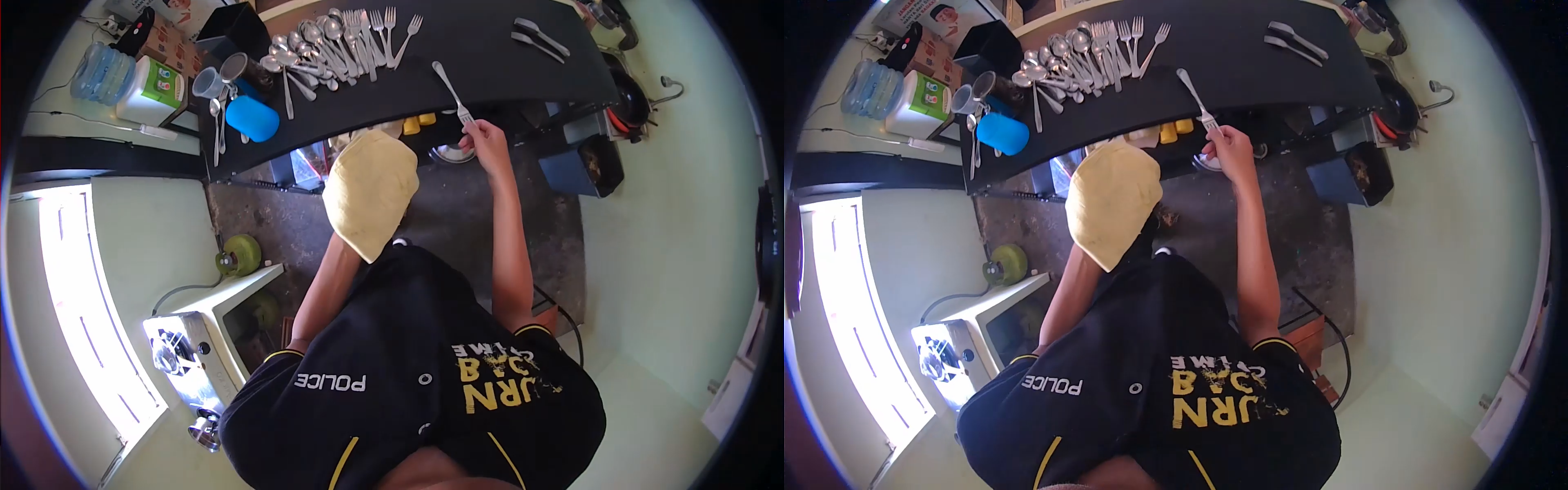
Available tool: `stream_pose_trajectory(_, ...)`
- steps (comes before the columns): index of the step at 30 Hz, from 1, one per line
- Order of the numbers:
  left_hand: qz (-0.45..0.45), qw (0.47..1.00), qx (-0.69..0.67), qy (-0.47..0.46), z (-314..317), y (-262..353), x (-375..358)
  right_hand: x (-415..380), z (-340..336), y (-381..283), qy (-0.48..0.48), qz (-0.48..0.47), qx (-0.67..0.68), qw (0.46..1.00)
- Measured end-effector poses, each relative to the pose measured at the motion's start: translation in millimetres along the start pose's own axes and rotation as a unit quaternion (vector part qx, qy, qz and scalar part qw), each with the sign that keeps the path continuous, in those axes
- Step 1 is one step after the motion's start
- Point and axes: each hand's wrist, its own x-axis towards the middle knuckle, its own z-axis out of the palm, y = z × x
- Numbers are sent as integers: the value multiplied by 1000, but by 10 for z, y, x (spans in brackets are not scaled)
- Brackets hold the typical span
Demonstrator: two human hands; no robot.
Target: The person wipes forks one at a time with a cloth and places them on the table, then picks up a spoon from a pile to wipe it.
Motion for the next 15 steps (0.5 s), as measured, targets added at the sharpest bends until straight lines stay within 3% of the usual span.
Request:
stream_pose_trajectory(2, 91, 957, 275, -7, 92, -88, -137, -317, 134, 136, -36, 11, 82, 996)
stream_pose_trajectory(4, 201, 800, 563, -43, 146, -185, -304, -746, 351, 290, -56, 5, 93, 994)
stream_pose_trajectory(6, 26, 959, 282, -28, 234, -487, -557, -1165, 575, 467, -71, -12, 61, 996)
stream_pose_trajectory(7, -66, 990, 125, -16, 300, -586, -691, -1360, 664, 567, -86, -14, 17, 996)
stream_pose_trajectory(10, -64, 995, 80, -6, 501, -723, -1066, -1765, 814, 811, -101, 11, -5, 995)
stream_pose_trajectory(11, -128, 986, -102, 12, 555, -787, -1172, -1858, 839, 874, -100, 24, 5, 995)
stream_pose_trajectory(12, -187, 941, -280, 30, 568, -894, -1277, -1924, 857, 934, -103, 36, 35, 993)
stream_pose_trajectory(15, -157, 971, -177, 20, 527, -1099, -1409, -2082, 931, 1128, -104, 45, 103, 988)
